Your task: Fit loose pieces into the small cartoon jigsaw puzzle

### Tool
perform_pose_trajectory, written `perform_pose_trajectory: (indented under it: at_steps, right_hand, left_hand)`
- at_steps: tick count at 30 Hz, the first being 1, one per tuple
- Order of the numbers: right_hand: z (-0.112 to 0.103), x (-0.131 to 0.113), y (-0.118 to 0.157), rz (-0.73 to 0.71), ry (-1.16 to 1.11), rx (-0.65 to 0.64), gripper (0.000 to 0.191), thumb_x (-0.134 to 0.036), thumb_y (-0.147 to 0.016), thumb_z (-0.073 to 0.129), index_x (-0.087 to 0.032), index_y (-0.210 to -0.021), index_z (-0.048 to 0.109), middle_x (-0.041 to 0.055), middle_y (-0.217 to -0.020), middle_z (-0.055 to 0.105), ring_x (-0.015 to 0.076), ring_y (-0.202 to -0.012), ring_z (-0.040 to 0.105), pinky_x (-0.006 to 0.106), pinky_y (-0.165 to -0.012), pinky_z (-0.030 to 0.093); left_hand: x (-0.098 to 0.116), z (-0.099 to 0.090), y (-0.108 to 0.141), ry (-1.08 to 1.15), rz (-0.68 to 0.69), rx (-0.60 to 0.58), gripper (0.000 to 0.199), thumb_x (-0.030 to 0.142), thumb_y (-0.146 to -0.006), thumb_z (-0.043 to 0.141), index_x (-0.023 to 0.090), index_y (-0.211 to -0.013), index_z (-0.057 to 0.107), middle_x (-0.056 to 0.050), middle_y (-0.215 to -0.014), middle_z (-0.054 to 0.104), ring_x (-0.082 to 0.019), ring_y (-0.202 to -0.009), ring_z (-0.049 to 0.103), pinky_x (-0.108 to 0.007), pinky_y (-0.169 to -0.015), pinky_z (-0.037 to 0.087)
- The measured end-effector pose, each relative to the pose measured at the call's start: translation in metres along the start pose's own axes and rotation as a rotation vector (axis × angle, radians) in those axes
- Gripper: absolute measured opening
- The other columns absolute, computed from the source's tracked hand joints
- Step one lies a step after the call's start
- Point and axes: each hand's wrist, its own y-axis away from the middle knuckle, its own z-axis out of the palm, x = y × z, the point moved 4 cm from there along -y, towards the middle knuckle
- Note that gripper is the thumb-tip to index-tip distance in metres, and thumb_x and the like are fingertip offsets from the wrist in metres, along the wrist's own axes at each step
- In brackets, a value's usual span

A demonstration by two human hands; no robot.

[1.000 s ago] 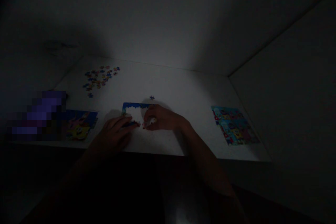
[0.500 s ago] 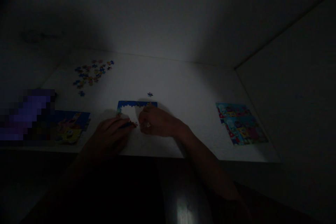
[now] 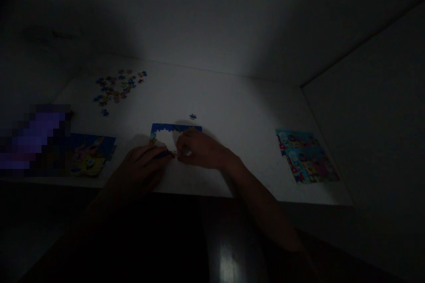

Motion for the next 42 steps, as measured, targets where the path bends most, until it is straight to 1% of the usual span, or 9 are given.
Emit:
perform_pose_trajectory:
  at_steps: [15,20,24,27,30,33,35,38,42]
  right_hand:
    - [0.002,-0.001,-0.004,0.007,0.010,0.019,0.008,-0.023,-0.086,0.067,-0.017,-0.090,0.065,0.0055,-0.093,0.066,0.0191,-0.091,0.059,0.034,-0.083,0.043]
    - [0.002,-0.003,-0.005,0.002,0.071,0.014,0.007,-0.022,-0.085,0.068,-0.017,-0.089,0.066,0.0048,-0.089,0.065,0.0194,-0.091,0.059,0.034,-0.083,0.042]
    - [0.002,-0.004,-0.005,0.020,0.061,0.015,0.007,-0.023,-0.085,0.068,-0.017,-0.089,0.066,0.0053,-0.092,0.065,0.0190,-0.091,0.059,0.033,-0.083,0.043]
    - [-0.001,-0.003,-0.003,-0.014,0.005,0.033,0.010,-0.025,-0.085,0.068,-0.017,-0.091,0.066,0.0051,-0.093,0.065,0.0190,-0.092,0.059,0.034,-0.084,0.044]
    - [-0.013,0.008,0.000,0.002,-0.058,0.171,0.009,-0.026,-0.087,0.066,-0.019,-0.093,0.065,0.0043,-0.094,0.065,0.0183,-0.089,0.059,0.033,-0.082,0.045]
    - [-0.030,0.031,0.005,0.139,-0.018,0.432,0.005,-0.022,-0.087,0.060,-0.019,-0.089,0.064,0.0042,-0.089,0.064,0.0177,-0.082,0.057,0.032,-0.076,0.045]
    - [-0.037,0.047,0.008,0.227,0.046,0.555,0.006,-0.019,-0.085,0.059,-0.018,-0.088,0.064,0.0054,-0.089,0.063,0.0185,-0.081,0.056,0.033,-0.076,0.045]
    - [-0.038,0.065,0.008,0.286,0.099,0.625,0.011,-0.018,-0.083,0.060,-0.018,-0.093,0.065,0.0078,-0.093,0.062,0.0205,-0.086,0.057,0.036,-0.081,0.046]
    - [-0.031,0.077,0.002,0.293,0.115,0.607,0.016,-0.020,-0.084,0.060,-0.018,-0.098,0.067,0.0093,-0.098,0.064,0.0229,-0.094,0.059,0.040,-0.088,0.047]
  left_hand:
    - [0.000,0.001,0.000,-0.024,0.010,0.009,0.032,0.019,-0.095,0.050,0.016,-0.124,0.062,-0.013,-0.128,0.062,-0.029,-0.121,0.050,-0.048,-0.099,0.045]
    - [-0.001,0.002,0.000,-0.020,-0.015,-0.023,0.032,0.019,-0.094,0.052,0.017,-0.124,0.063,-0.012,-0.130,0.061,-0.029,-0.121,0.050,-0.048,-0.099,0.045]
    - [0.000,0.001,0.001,-0.029,-0.001,-0.003,0.033,0.019,-0.094,0.052,0.017,-0.124,0.063,-0.012,-0.129,0.061,-0.029,-0.123,0.050,-0.048,-0.100,0.045]
    - [0.000,0.000,0.001,-0.037,0.012,0.021,0.032,0.019,-0.094,0.051,0.017,-0.123,0.063,-0.012,-0.128,0.062,-0.029,-0.121,0.051,-0.047,-0.099,0.045]
    - [0.000,-0.002,0.001,-0.035,0.025,0.041,0.030,0.019,-0.096,0.049,0.017,-0.123,0.062,-0.012,-0.130,0.061,-0.029,-0.121,0.051,-0.047,-0.099,0.045]
    - [0.001,-0.005,0.000,-0.017,0.041,0.065,0.028,0.018,-0.097,0.048,0.016,-0.121,0.062,-0.012,-0.128,0.062,-0.028,-0.119,0.052,-0.044,-0.098,0.044]
    - [0.005,-0.007,-0.003,0.002,0.051,0.097,0.026,0.017,-0.097,0.048,0.016,-0.118,0.063,-0.011,-0.123,0.064,-0.026,-0.114,0.054,-0.042,-0.095,0.046]
    - [0.012,-0.005,-0.007,0.017,0.039,0.126,0.026,0.018,-0.097,0.048,0.015,-0.119,0.063,-0.011,-0.117,0.066,-0.025,-0.106,0.058,-0.040,-0.089,0.047]
    - [0.017,0.002,-0.011,-0.024,0.007,0.115,0.030,0.020,-0.098,0.045,0.015,-0.124,0.060,-0.011,-0.116,0.066,-0.026,-0.103,0.058,-0.042,-0.085,0.048]
